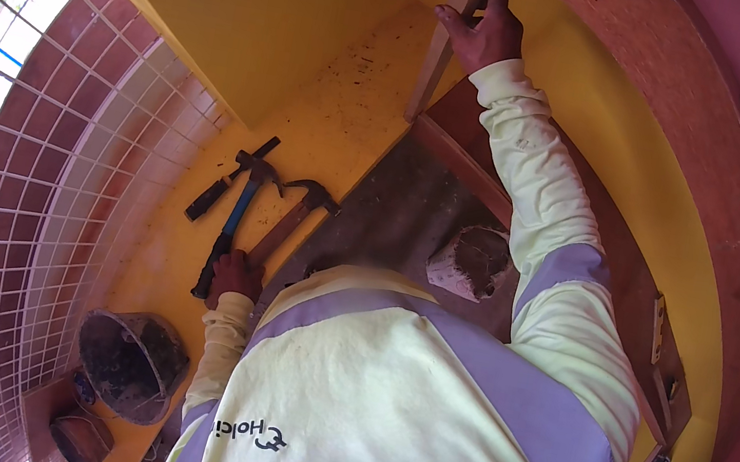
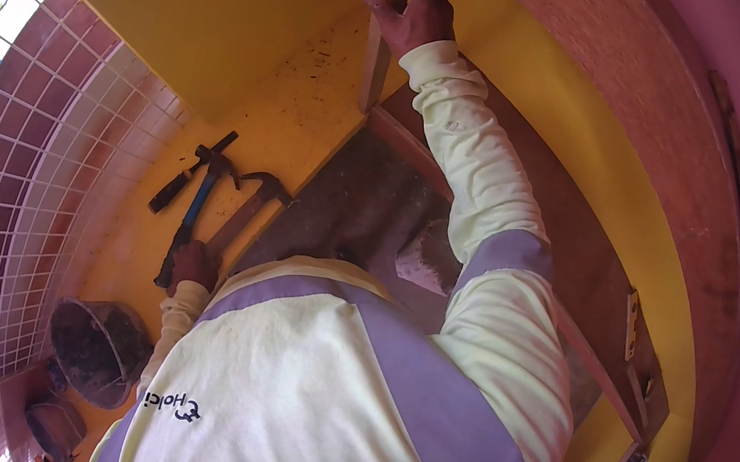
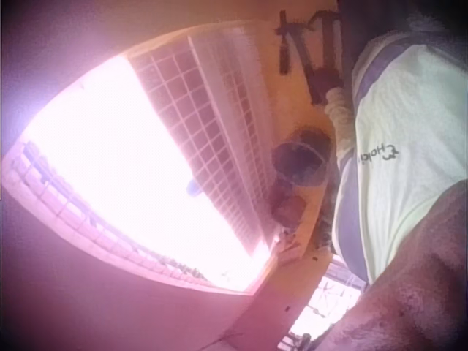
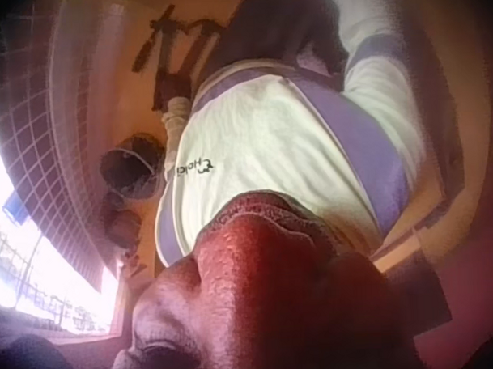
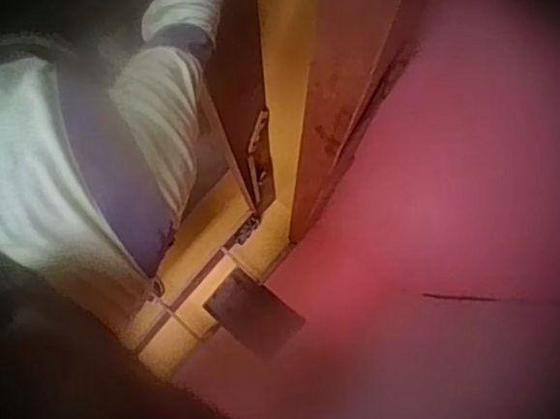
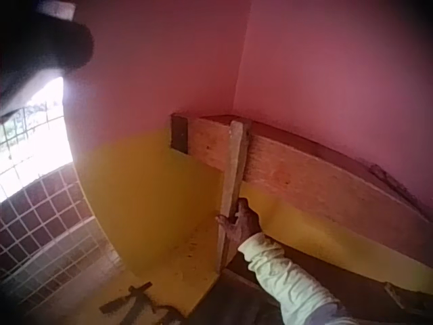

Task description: The person measures and aligns wooden boards against a wall and shelf structure, using a level and a hammer to secure a vertical support beam by driving nails into it.

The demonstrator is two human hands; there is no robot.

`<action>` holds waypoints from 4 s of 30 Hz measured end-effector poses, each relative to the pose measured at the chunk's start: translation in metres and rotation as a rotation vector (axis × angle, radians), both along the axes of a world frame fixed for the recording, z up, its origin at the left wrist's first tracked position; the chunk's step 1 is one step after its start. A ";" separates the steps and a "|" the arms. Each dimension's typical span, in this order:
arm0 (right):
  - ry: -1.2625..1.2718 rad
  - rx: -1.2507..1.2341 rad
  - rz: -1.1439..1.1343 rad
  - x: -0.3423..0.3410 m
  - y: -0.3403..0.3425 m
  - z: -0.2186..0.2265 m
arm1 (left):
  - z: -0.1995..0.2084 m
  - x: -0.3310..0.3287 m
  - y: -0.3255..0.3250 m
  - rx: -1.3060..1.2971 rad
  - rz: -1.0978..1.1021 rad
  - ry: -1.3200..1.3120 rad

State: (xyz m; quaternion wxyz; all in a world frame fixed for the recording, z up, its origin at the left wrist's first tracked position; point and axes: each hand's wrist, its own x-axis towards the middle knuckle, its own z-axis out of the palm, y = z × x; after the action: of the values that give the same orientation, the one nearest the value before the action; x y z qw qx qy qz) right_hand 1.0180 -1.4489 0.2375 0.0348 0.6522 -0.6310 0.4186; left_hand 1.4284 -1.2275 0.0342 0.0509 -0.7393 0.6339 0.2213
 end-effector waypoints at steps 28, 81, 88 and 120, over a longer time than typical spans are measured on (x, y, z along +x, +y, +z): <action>0.018 -0.064 0.055 -0.005 0.000 -0.004 | -0.006 0.003 0.002 -0.059 -0.029 0.017; -0.011 0.018 0.030 -0.006 -0.001 -0.003 | 0.338 -0.199 -0.243 -1.052 -0.664 0.564; -0.026 0.052 0.100 -0.005 0.004 0.002 | 0.388 -0.265 -0.266 -0.972 -0.680 0.777; -0.192 0.170 0.286 -0.033 0.032 -0.031 | 0.335 -0.293 -0.223 -0.972 -0.724 0.835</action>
State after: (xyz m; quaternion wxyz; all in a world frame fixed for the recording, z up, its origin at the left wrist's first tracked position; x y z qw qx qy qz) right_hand 0.9852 -1.4165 0.2061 -0.1406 0.6929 -0.5656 0.4245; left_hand 1.1351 -1.4509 0.3690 -0.4581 -0.2772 0.8315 0.1478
